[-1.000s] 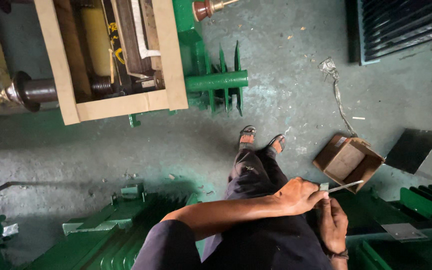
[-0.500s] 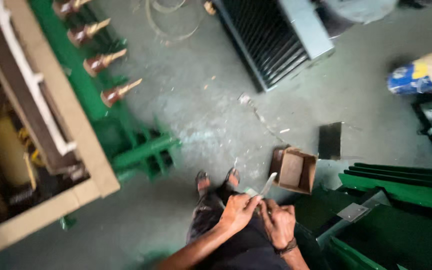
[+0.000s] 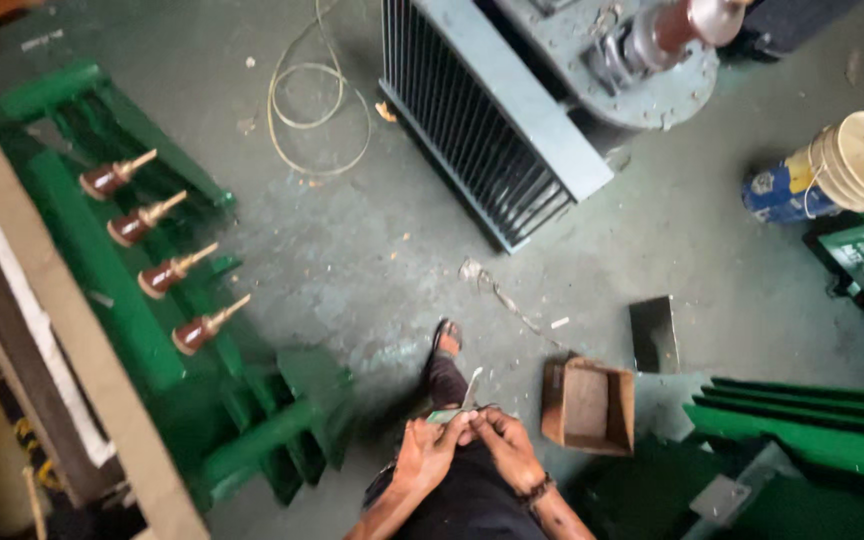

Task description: The person walks through a workshop and uses shears to trim a piece of cardboard placed on a green electrical component. After cutting, the person uses a yellow marker to mark the cardboard and then continues trimming with the shears.

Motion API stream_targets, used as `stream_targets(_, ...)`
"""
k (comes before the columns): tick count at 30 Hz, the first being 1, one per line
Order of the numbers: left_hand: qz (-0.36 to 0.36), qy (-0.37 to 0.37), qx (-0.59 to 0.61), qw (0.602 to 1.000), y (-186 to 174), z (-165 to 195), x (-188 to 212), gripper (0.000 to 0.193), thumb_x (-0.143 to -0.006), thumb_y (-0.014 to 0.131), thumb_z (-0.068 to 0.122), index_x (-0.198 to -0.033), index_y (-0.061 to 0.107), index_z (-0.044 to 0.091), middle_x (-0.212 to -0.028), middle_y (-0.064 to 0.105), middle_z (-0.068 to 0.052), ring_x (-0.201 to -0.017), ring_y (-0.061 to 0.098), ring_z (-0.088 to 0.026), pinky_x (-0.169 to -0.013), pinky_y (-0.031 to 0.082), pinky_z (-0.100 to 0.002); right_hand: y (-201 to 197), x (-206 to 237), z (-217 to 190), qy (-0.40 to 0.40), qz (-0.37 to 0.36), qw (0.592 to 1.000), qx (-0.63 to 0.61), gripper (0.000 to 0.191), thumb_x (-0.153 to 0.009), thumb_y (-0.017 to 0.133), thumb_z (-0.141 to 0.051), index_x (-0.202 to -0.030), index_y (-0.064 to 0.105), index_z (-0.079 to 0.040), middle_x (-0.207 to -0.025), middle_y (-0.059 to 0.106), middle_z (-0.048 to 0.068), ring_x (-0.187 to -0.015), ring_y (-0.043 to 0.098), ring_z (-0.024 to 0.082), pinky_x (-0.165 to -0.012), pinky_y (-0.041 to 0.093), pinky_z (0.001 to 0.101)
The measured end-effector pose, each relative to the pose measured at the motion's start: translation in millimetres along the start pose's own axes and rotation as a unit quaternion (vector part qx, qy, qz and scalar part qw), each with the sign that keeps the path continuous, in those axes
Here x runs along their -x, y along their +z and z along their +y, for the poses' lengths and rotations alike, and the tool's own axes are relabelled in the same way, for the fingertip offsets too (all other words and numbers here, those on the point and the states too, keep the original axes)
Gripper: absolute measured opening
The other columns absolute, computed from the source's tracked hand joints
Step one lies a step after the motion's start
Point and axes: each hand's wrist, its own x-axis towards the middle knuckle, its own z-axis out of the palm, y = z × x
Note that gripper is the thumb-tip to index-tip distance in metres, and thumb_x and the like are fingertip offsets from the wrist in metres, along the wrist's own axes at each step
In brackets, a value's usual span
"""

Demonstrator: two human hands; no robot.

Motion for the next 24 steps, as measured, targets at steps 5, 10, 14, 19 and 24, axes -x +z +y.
stream_targets(5, 0.056, 0.061, -0.001, 0.997, -24.7, 50.1, -73.1, 0.026, -0.095, 0.068, 0.029, -0.099, 0.075, 0.004, -0.077, 0.073, -0.013, -0.066, 0.068, -0.020, -0.062, 0.054, -0.038, -25.5, -87.3, -42.6, 0.004, -0.049, 0.995, -0.083, 0.022, -0.102, 0.059, -0.020, -0.099, 0.072, -0.002, -0.087, 0.075, 0.006, -0.085, 0.070, 0.012, -0.084, 0.053, 0.0287)
stream_targets(10, 0.062, 0.035, 0.049, 0.996, -30.5, 81.9, -142.7, 0.027, -0.094, 0.066, 0.027, -0.098, 0.075, 0.003, -0.073, 0.075, -0.008, -0.069, 0.069, -0.018, -0.065, 0.055, -0.035, -57.7, -150.5, -75.5, -0.024, -0.039, 0.999, -0.016, 0.016, -0.097, 0.061, -0.015, -0.100, 0.070, -0.002, -0.089, 0.077, 0.005, -0.086, 0.074, 0.013, -0.083, 0.057, 0.0298)
stream_targets(14, 0.050, 0.000, 0.044, 0.998, -43.4, 78.6, -185.3, 0.031, -0.095, 0.062, 0.031, -0.100, 0.079, 0.005, -0.075, 0.079, -0.006, -0.071, 0.075, -0.014, -0.068, 0.058, -0.031, -66.4, -193.0, -93.9, -0.067, 0.005, 0.979, 0.191, 0.012, -0.094, 0.067, -0.019, -0.095, 0.074, -0.009, -0.087, 0.078, 0.002, -0.084, 0.077, 0.015, -0.081, 0.057, 0.0325)
stream_targets(19, 0.068, -0.042, -0.010, 0.997, -76.3, 68.0, -237.1, 0.035, -0.095, 0.063, 0.035, -0.100, 0.079, 0.004, -0.081, 0.080, -0.008, -0.077, 0.077, -0.013, -0.070, 0.058, -0.032, -53.4, -253.3, -118.2, -0.131, -0.007, 0.928, 0.349, 0.013, -0.094, 0.067, -0.028, -0.088, 0.070, -0.016, -0.079, 0.075, 0.000, -0.075, 0.071, 0.022, -0.081, 0.044, 0.0405)
stream_targets(24, 0.037, -0.016, 0.011, 0.999, -122.7, 99.7, -328.5, 0.037, -0.098, 0.061, 0.032, -0.092, 0.080, 0.001, -0.077, 0.079, -0.012, -0.070, 0.072, -0.017, -0.066, 0.055, -0.035, -54.2, -329.1, -165.1, -0.125, 0.008, 0.939, 0.319, 0.011, -0.094, 0.066, -0.027, -0.094, 0.068, -0.017, -0.080, 0.076, -0.002, -0.080, 0.072, 0.021, -0.079, 0.040, 0.0414)
